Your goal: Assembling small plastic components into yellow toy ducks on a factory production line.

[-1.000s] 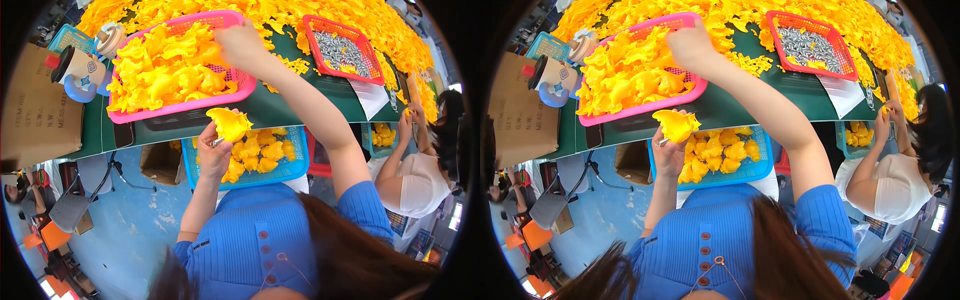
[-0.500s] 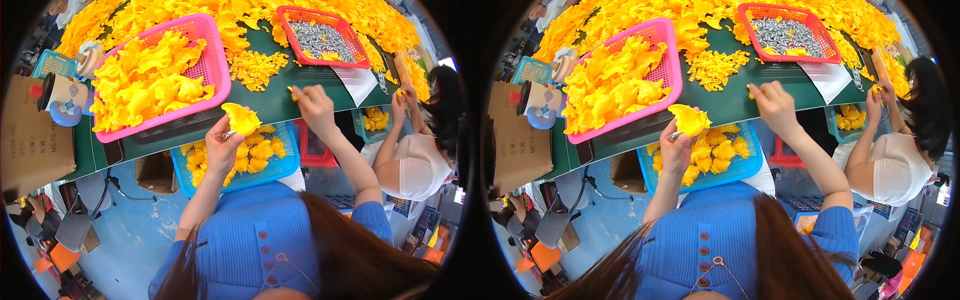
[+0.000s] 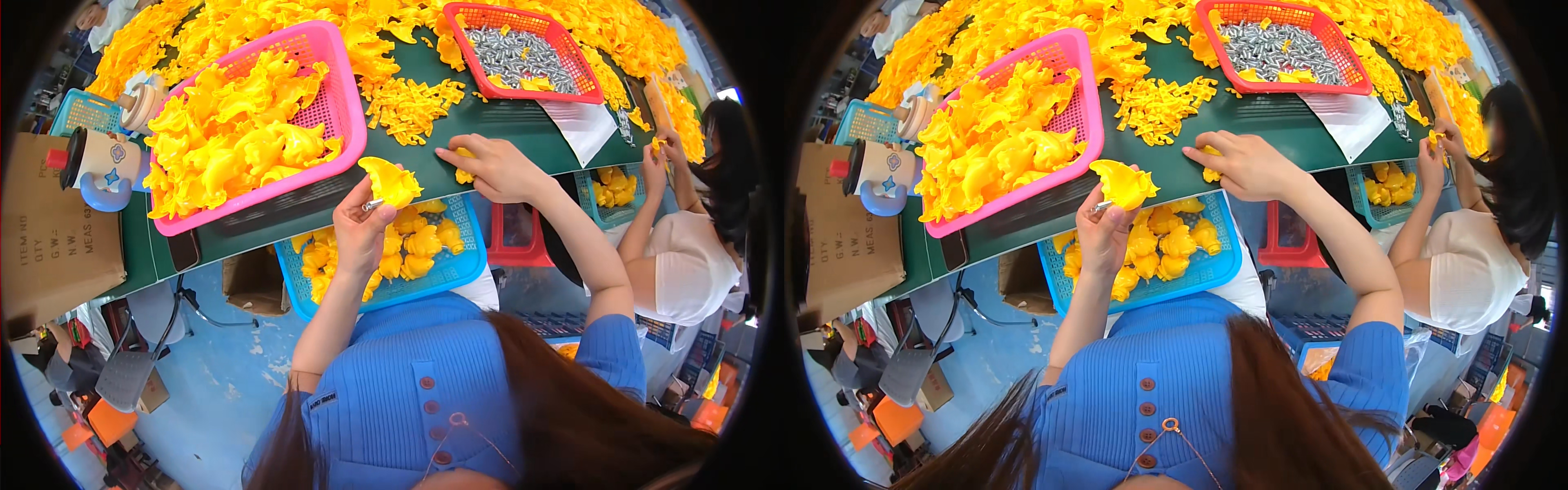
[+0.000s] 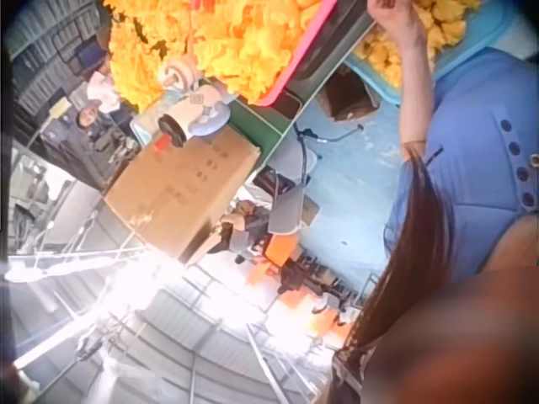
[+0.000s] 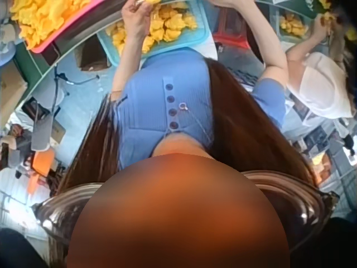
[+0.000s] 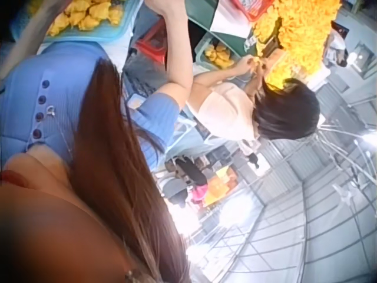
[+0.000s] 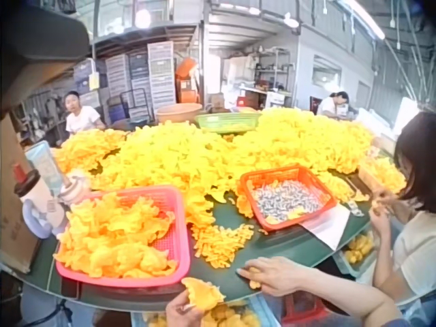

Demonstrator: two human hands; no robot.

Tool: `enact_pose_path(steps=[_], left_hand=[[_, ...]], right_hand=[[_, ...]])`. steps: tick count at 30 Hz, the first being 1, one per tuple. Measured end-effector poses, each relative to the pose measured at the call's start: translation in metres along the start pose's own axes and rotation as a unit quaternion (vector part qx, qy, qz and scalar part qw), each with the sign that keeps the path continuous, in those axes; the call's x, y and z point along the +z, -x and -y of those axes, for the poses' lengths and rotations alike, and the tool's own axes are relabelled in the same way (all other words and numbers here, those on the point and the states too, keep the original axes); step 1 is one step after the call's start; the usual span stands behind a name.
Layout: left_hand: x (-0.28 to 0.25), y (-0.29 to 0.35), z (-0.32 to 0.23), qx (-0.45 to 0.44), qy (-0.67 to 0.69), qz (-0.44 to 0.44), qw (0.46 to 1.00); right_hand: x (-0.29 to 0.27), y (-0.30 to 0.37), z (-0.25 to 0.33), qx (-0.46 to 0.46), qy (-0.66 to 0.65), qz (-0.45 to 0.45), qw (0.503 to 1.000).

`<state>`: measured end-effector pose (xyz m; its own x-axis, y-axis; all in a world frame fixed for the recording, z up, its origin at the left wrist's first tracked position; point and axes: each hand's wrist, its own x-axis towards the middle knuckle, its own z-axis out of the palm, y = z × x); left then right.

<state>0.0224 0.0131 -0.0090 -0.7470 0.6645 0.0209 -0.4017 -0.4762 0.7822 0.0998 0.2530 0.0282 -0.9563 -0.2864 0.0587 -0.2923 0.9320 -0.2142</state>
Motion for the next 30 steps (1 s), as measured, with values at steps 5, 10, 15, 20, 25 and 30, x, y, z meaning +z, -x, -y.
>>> enact_pose_path(steps=[5,10,15,20,25,30], left_hand=[[0.0,0.001,-0.002,-0.001,0.012,-0.006,1.0],[-0.002,0.003,-0.004,0.003,0.019,-0.018,1.0],[0.003,0.002,-0.006,0.011,0.024,-0.008,1.0],[0.011,0.002,-0.006,0.013,0.015,0.008,1.0],[0.02,0.003,-0.008,0.023,0.013,0.002,1.0],[0.023,0.007,-0.009,0.032,0.013,-0.007,0.999]], right_hand=[[-0.012,-0.006,-0.003,0.012,-0.01,0.075,0.997],[-0.03,0.004,0.008,0.025,-0.004,-0.013,1.0],[0.017,0.021,0.028,0.207,-0.088,-0.165,0.96],[0.011,0.012,0.042,0.255,-0.199,-0.245,0.914],[-0.026,-0.012,0.086,0.111,-0.376,-0.302,0.869],[-0.025,-0.026,0.099,0.089,-0.363,-0.286,0.882]])
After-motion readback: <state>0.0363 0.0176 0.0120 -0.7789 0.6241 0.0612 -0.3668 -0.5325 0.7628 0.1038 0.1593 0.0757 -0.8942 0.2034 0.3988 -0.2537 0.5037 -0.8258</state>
